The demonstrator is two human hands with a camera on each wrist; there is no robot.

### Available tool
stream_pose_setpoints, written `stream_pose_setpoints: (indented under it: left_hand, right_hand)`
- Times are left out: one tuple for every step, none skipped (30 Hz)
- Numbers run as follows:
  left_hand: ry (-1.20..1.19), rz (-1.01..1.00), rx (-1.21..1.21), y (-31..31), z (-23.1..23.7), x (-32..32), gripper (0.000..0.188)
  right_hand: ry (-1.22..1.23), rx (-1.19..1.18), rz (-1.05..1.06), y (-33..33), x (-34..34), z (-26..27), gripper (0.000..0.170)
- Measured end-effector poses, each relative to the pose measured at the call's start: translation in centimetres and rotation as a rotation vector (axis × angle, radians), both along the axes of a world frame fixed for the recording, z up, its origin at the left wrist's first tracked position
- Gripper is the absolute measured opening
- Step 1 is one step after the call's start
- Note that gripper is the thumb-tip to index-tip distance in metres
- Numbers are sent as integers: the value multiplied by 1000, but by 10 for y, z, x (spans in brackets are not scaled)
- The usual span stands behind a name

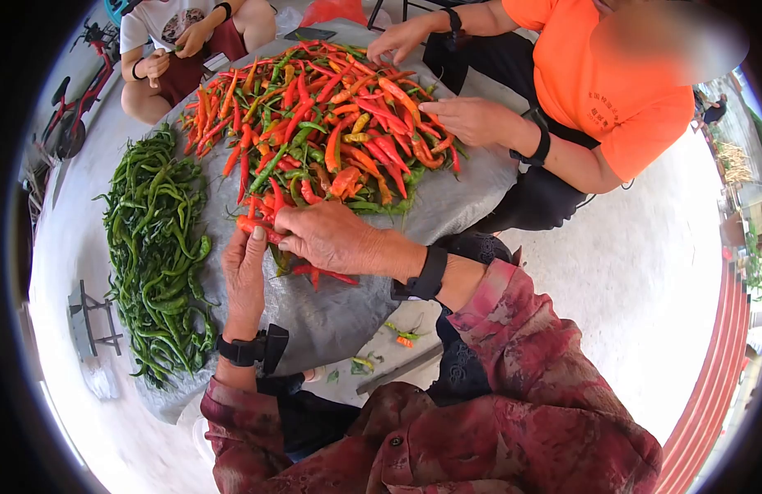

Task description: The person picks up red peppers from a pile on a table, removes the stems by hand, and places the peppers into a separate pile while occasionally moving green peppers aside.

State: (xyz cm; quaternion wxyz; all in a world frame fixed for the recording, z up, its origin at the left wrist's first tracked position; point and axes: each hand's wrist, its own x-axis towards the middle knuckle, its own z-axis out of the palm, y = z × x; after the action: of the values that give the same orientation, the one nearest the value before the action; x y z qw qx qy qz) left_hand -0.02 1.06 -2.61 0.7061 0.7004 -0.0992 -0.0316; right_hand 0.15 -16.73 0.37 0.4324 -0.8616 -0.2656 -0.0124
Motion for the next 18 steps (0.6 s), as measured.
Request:
stream_pose_setpoints:
  left_hand:
    - [14, 4, -57, 1, -1, 1, 32]
    - [16, 2, -57, 1, -2, 1, 32]
    - [25, 43, -75, 1, -1, 2, 32]
    - [37, 85, -92, 1, 0, 3, 31]
    - [41, 85, -90, 3, 1, 3, 31]
    - [54, 119, -86, 6, 3, 4, 31]
    - [66, 156, -83, 7, 4, 5, 30]
    - [72, 194, -108, 7, 4, 7, 30]
    - [74, 199, -109, 7, 5, 7, 30]
    - [100, 213, -135, 6, 6, 7, 30]
    - [126, 225, -161, 6, 7, 7, 30]
    - [128, 223, -160, 6, 6, 6, 30]
    - [153, 202, -156, 6, 5, 6, 30]
    - [178, 183, -150, 7, 4, 6, 30]
    - [179, 180, -149, 7, 2, 7, 30]
    - [172, 157, -158, 6, -1, 7, 30]
    - [166, 135, -168, 5, -3, 7, 29]
    - [168, 132, -167, 4, -3, 7, 29]
  right_hand:
    - [-19, -19, -12, 2, -1, -3, 19]
    - [-72, -8, -15, 2, 0, -9, 16]
    - [-69, -7, -17, -1, 1, -6, 16]
    - [-69, -4, -23, -7, 4, 1, 16]
    - [-69, -1, -27, -12, 7, 7, 16]
    - [-63, 37, -139, -19, 10, 10, 16]
    - [-38, 117, -212, -28, 13, 19, 15]
    - [32, 131, -306, -40, 18, 25, 12]
    - [-124, 147, -371, -53, 27, 18, 11]
    - [-132, 91, -393, -64, 30, 18, 11]
    - [-141, 35, -417, -74, 32, 17, 11]
    - [-139, 34, -419, -81, 33, 14, 11]
    - [-109, -99, -374, -87, 32, 9, 11]
    - [-78, -231, -327, -91, 32, 4, 11]
    - [-76, -230, -330, -93, 32, -1, 11]
    - [-121, -306, -369, -95, 32, -5, 11]
    - [-167, -383, -408, -97, 32, -9, 12]
    - [-164, -384, -410, -99, 32, -9, 12]
